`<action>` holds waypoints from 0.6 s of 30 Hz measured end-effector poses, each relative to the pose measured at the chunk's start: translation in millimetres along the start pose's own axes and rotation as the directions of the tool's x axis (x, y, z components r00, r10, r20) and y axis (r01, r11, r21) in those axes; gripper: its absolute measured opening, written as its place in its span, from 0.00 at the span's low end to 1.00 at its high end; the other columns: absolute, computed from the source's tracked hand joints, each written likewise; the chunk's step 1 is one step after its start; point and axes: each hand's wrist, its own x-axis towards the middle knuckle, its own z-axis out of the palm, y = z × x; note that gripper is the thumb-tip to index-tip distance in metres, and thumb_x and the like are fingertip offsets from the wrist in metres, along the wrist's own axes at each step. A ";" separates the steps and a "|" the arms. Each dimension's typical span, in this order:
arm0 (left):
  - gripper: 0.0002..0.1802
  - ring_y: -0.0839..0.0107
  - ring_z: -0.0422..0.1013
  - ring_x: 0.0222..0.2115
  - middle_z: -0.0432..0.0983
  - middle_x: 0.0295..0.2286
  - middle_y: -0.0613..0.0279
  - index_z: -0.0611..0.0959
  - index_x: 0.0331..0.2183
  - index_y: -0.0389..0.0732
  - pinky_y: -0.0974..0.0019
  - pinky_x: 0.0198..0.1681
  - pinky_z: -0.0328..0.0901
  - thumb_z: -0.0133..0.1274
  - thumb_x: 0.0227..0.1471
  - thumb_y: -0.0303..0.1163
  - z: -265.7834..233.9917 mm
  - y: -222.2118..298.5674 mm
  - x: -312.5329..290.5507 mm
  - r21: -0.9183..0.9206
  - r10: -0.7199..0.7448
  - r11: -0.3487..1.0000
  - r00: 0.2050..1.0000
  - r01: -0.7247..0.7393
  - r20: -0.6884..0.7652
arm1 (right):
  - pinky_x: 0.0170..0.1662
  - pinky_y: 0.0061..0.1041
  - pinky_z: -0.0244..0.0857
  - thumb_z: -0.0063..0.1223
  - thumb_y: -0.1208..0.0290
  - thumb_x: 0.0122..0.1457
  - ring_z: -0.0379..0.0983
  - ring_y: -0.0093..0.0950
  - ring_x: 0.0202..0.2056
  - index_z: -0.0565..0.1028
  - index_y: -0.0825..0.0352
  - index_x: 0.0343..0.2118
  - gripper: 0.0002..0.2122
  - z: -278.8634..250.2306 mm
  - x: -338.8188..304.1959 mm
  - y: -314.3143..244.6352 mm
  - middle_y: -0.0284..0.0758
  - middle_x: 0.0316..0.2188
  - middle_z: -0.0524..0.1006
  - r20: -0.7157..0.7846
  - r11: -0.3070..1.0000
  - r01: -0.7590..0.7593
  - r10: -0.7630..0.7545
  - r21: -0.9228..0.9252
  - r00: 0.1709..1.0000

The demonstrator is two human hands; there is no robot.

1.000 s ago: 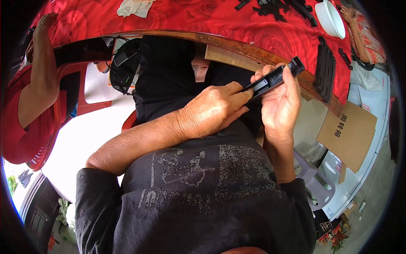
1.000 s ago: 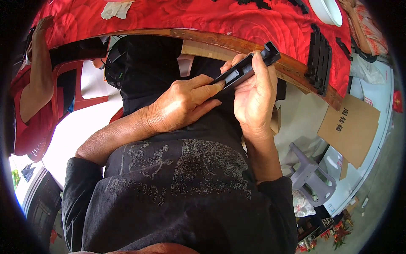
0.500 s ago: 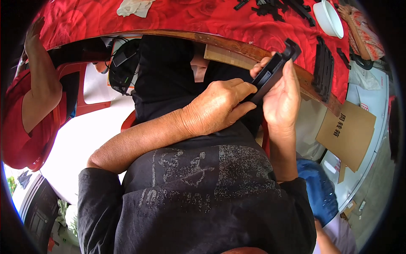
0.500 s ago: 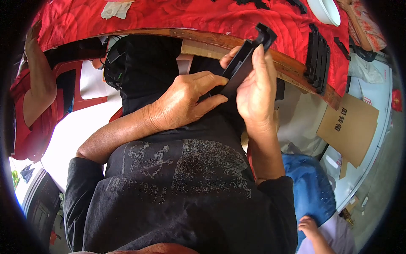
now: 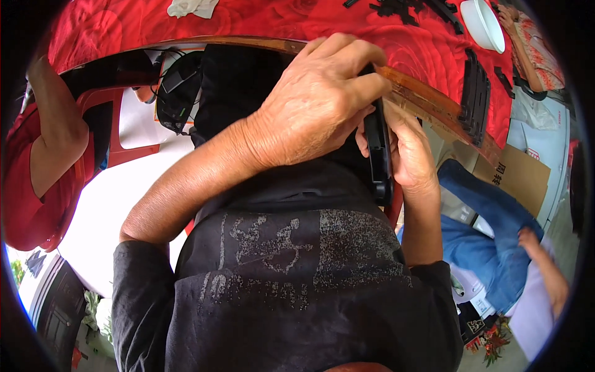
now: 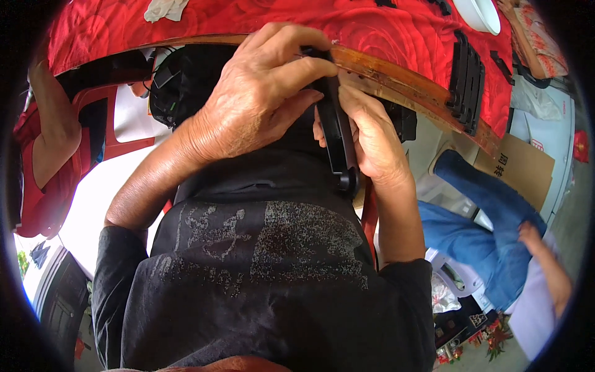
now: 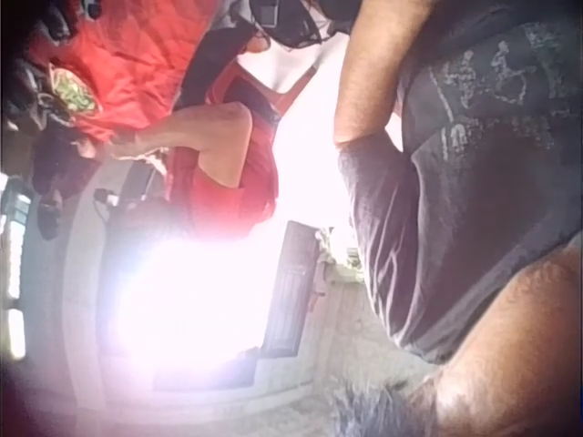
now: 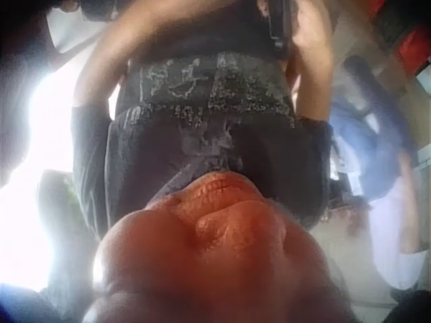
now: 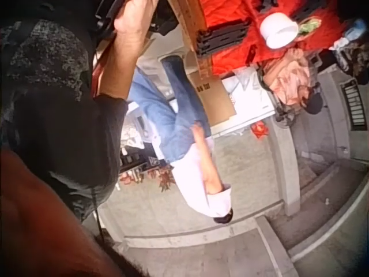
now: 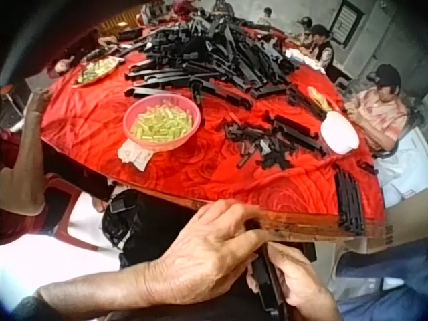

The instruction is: The person assembles a toy gun by hand, fitting plastic toy parts and springs into a toy gun frame.

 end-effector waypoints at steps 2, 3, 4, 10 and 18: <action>0.19 0.57 0.72 0.49 0.76 0.42 0.57 0.82 0.41 0.40 0.52 0.57 0.62 0.64 0.42 0.24 -1.4 -3.5 3.7 0.012 0.063 0.998 0.995 -0.064 0.083 | 0.30 0.22 0.71 0.42 0.56 0.70 0.75 0.26 0.27 0.70 0.70 0.52 0.20 1.6 -0.5 -4.5 0.38 0.30 0.77 0.128 0.996 -0.052 0.061 -0.074 0.990; 0.19 0.56 0.71 0.49 0.77 0.42 0.58 0.82 0.41 0.39 0.51 0.60 0.59 0.64 0.42 0.25 -1.4 -6.3 5.0 0.026 0.129 0.990 0.978 -0.135 0.161 | 0.30 0.23 0.71 0.41 0.59 0.70 0.76 0.27 0.26 0.65 0.70 0.59 0.22 6.8 -3.1 -9.5 0.40 0.31 0.77 0.091 0.991 -0.112 0.118 -0.077 0.989; 0.19 0.56 0.71 0.49 0.77 0.42 0.58 0.82 0.41 0.39 0.51 0.60 0.59 0.64 0.42 0.25 -0.2 -9.5 5.0 0.023 0.126 0.991 0.979 -0.132 0.161 | 0.30 0.23 0.71 0.41 0.59 0.70 0.76 0.27 0.26 0.65 0.70 0.59 0.22 8.9 -3.3 -12.6 0.40 0.31 0.77 0.090 0.990 -0.116 0.122 -0.077 0.988; 0.16 0.52 0.76 0.39 0.80 0.33 0.50 0.81 0.38 0.35 0.53 0.46 0.69 0.62 0.46 0.32 3.1 -6.6 11.9 -0.173 -0.020 0.971 0.783 0.163 0.622 | 0.31 0.27 0.73 0.40 0.68 0.66 0.77 0.30 0.26 0.60 0.70 0.64 0.24 11.7 -2.6 -22.7 0.44 0.33 0.78 0.225 0.972 -0.186 0.215 -0.143 0.950; 0.11 0.50 0.76 0.31 0.77 0.23 0.47 0.80 0.34 0.33 0.52 0.37 0.68 0.59 0.48 0.29 6.2 -11.9 -7.5 -0.175 -0.079 0.964 0.843 0.201 0.532 | 0.20 0.18 0.72 0.44 0.65 0.62 0.80 0.32 0.26 0.53 0.74 0.66 0.31 -13.9 -14.5 -35.2 0.56 0.43 0.77 0.331 0.953 -0.252 0.295 -0.167 0.897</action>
